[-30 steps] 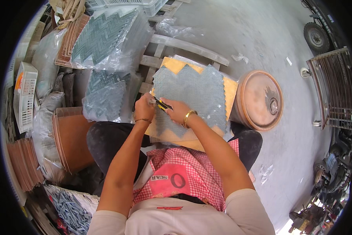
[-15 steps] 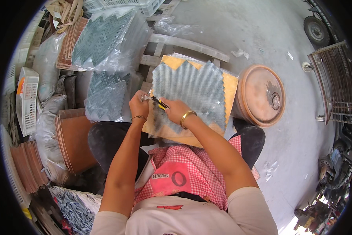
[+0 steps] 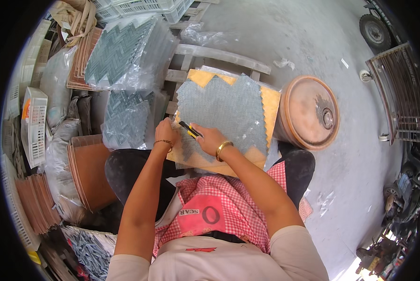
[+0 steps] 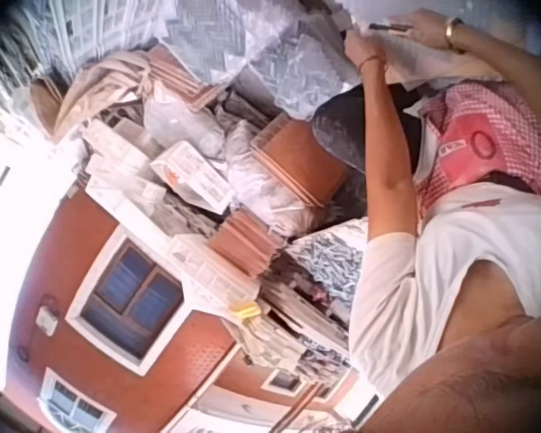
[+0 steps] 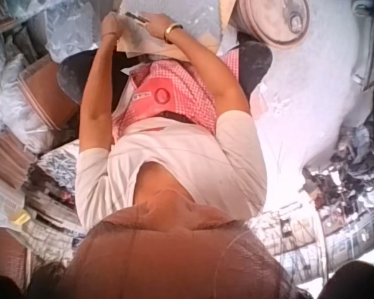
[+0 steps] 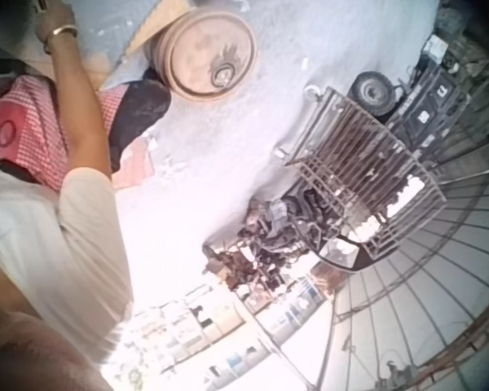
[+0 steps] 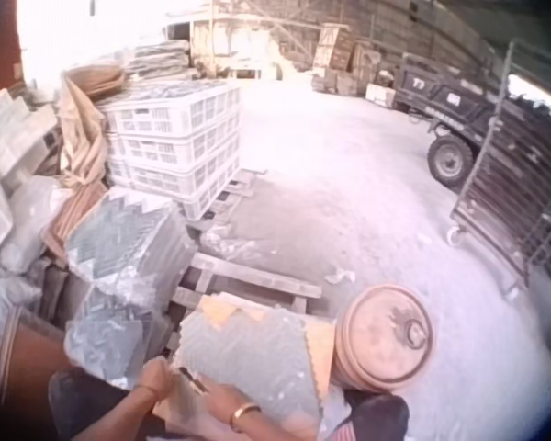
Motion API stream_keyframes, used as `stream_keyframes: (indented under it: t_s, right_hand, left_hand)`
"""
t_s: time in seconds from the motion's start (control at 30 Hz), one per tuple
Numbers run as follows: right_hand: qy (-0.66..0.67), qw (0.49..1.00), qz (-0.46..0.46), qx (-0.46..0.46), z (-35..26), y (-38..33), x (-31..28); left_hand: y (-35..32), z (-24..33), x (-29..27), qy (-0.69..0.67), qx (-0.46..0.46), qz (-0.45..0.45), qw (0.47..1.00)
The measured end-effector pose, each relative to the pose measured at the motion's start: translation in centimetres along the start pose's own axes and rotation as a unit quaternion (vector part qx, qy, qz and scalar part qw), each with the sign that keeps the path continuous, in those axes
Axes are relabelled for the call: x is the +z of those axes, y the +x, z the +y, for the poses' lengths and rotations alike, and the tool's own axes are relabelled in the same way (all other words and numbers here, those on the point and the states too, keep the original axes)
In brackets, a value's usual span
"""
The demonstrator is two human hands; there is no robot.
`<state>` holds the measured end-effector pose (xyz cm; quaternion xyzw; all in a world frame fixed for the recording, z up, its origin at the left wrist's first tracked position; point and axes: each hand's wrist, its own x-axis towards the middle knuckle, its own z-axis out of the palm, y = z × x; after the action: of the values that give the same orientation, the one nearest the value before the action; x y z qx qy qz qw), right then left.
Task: The person sits on the floor and uses a utility knife to cut a gray interlocking tile sheet placed on a wooden board. They score the tile along a straight line, snap it, and then place the cut piece aside before repeating the process on another tile.
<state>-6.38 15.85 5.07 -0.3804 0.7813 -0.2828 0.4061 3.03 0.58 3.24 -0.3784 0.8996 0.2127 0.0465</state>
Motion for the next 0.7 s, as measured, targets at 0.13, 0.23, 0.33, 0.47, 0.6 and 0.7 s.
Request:
stream_keyframes:
  t_s: [0.13, 0.23, 0.33, 0.47, 0.6, 0.7]
  right_hand:
    - [-0.015, 1.0, -0.001, -0.012, -0.6, 0.5, -0.3]
    - [-0.02, 0.999, -0.025, 0.016, -2.1, 0.9, -1.1]
    - [0.01, 1.0, 0.004, 0.004, -1.3, 1.2, -0.3]
    - [0.069, 0.998, 0.001, -0.012, 0.0, 0.6, 0.6]
    - [-0.013, 1.0, -0.003, -0.001, -0.8, 0.5, 0.8]
    - [-0.038, 0.999, -0.005, -0.004, -1.2, 0.7, 0.4]
  left_hand:
    - [-0.4, 0.0, -0.5, -0.014, 0.012, 0.018, 1.0]
    - [-1.0, 0.7, -0.6, -0.038, -0.019, 0.027, 0.999]
    - [-1.1, 0.8, -0.3, -0.058, -0.015, 0.039, 0.997]
    - [-1.3, 0.9, -0.3, -0.07, -0.004, 0.056, 0.996]
    - [-1.3, 1.2, -0.6, -0.098, 0.008, 0.059, 0.993]
    - [-1.5, 1.8, -1.0, -0.094, -0.004, 0.059, 0.994]
